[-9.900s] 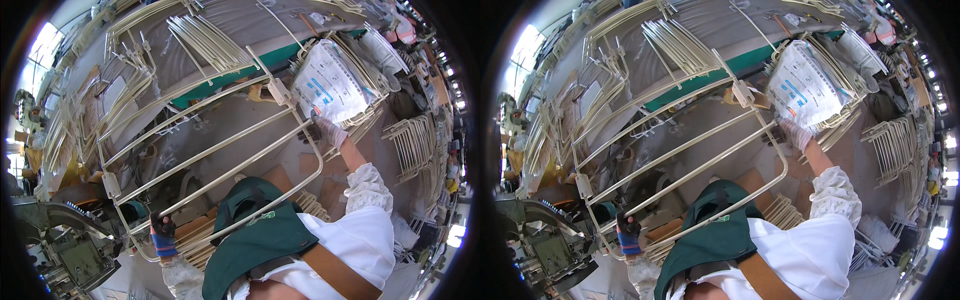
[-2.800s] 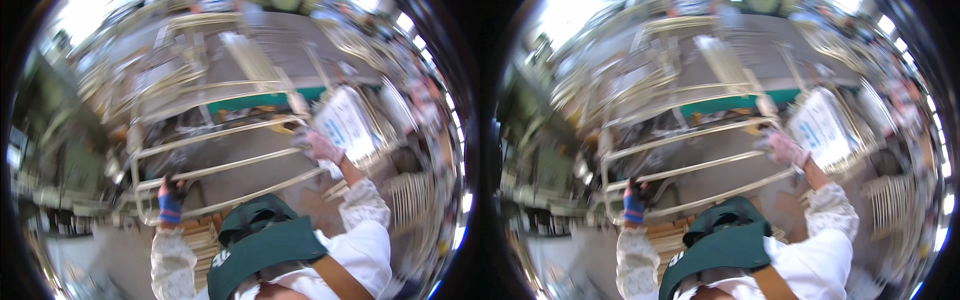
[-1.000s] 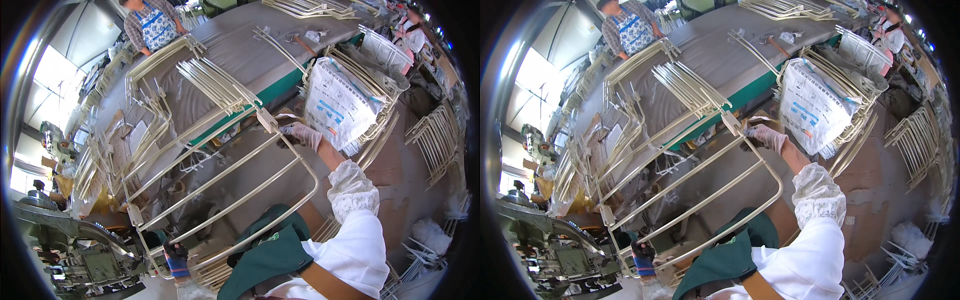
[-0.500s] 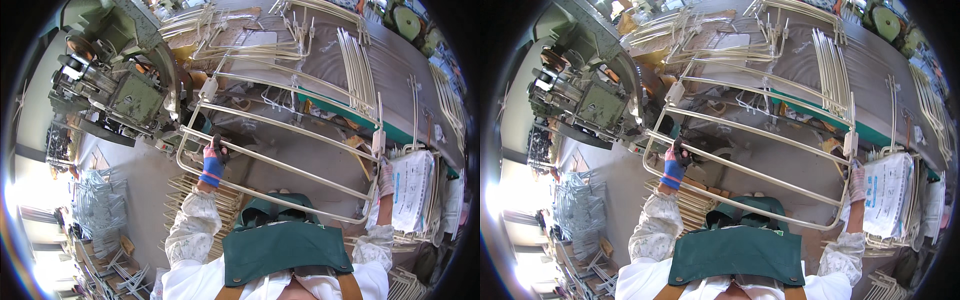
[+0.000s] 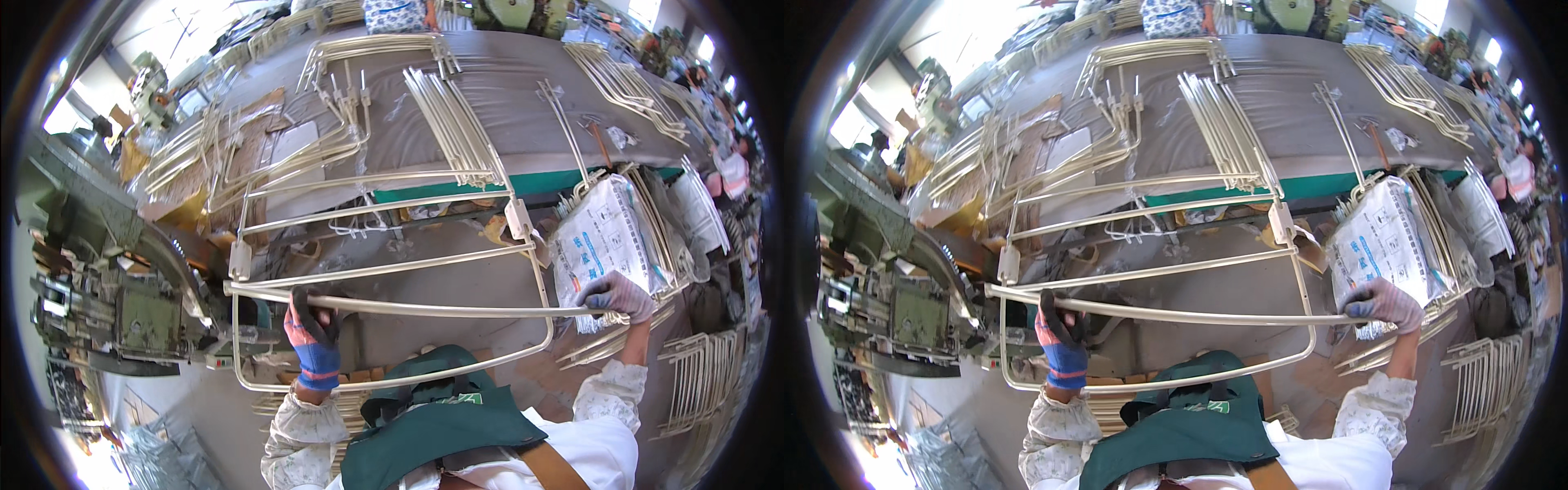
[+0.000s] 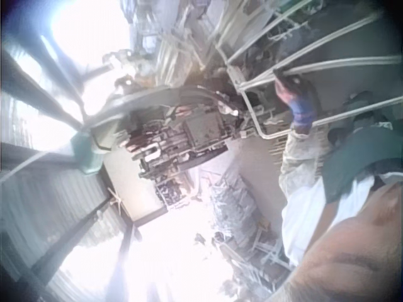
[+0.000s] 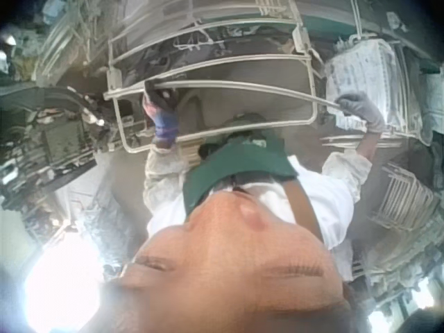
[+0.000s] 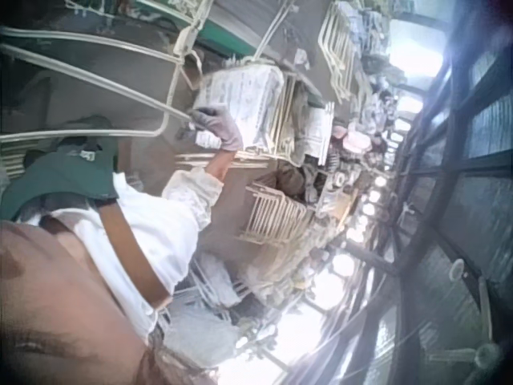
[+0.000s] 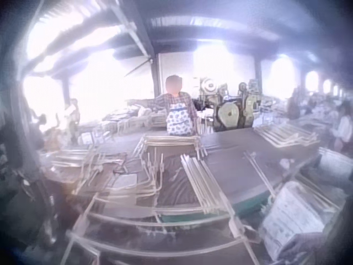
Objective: The person picks up metal frame components and inserts them into a press machine to join the pieces. They repeat this process for multiple frames, stacking the finished units on the floor.
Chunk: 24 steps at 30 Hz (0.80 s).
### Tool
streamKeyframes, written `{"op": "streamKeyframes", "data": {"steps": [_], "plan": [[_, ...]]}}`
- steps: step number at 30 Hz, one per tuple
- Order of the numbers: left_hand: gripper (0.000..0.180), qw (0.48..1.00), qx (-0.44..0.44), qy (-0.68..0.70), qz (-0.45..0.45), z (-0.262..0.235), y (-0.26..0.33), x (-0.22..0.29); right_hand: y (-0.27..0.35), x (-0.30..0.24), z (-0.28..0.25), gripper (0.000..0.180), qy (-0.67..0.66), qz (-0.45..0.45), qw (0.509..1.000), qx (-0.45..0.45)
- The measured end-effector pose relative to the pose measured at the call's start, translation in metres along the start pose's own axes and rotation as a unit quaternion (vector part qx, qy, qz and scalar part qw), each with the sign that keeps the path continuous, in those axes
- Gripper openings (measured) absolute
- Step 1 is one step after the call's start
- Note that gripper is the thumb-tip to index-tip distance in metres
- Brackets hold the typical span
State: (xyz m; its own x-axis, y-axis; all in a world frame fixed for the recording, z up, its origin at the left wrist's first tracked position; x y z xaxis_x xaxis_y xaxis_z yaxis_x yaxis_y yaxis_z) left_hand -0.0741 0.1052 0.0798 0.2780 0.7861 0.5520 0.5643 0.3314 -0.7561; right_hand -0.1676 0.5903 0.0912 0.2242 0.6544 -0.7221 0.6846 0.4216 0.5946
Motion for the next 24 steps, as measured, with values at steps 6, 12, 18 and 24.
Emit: {"op": "streamKeyframes", "data": {"steps": [6, 12, 18, 24], "plan": [[0.032, 0.969, -0.173, 0.174, -0.015, 0.083, -0.093, 0.061, 0.054, 0.078, 0.046, 0.042, -0.235, 0.035, 0.971, 0.002], [0.038, 0.768, -0.246, 0.529, -0.265, 0.133, -0.099, 0.116, 0.013, 0.162, 0.04, 0.033, -0.31, -0.125, 0.901, 0.276], [0.06, 0.503, -0.381, 0.762, -0.146, 0.098, -0.085, 0.206, -0.16, 0.112, -0.046, 0.031, -0.064, -0.131, 0.841, 0.521], [0.068, 0.411, -0.361, 0.823, -0.155, 0.134, -0.097, 0.224, -0.351, 0.11, -0.132, 0.04, 0.106, -0.03, 0.857, 0.504]]}}
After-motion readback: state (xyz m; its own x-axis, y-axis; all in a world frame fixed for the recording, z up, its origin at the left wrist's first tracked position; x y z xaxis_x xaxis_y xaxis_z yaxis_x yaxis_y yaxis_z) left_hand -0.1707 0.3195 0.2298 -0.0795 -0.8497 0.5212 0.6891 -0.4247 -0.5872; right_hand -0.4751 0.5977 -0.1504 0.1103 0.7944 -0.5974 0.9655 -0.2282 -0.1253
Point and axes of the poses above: each hand's wrist, its own y-axis away from the middle knuckle, its own z-axis out of the palm, x = y × z, the point moved 3 cm from there along -y, towards the middle knuckle, and after that the axes turned 5 degrees about z, right-handed, at the moved point
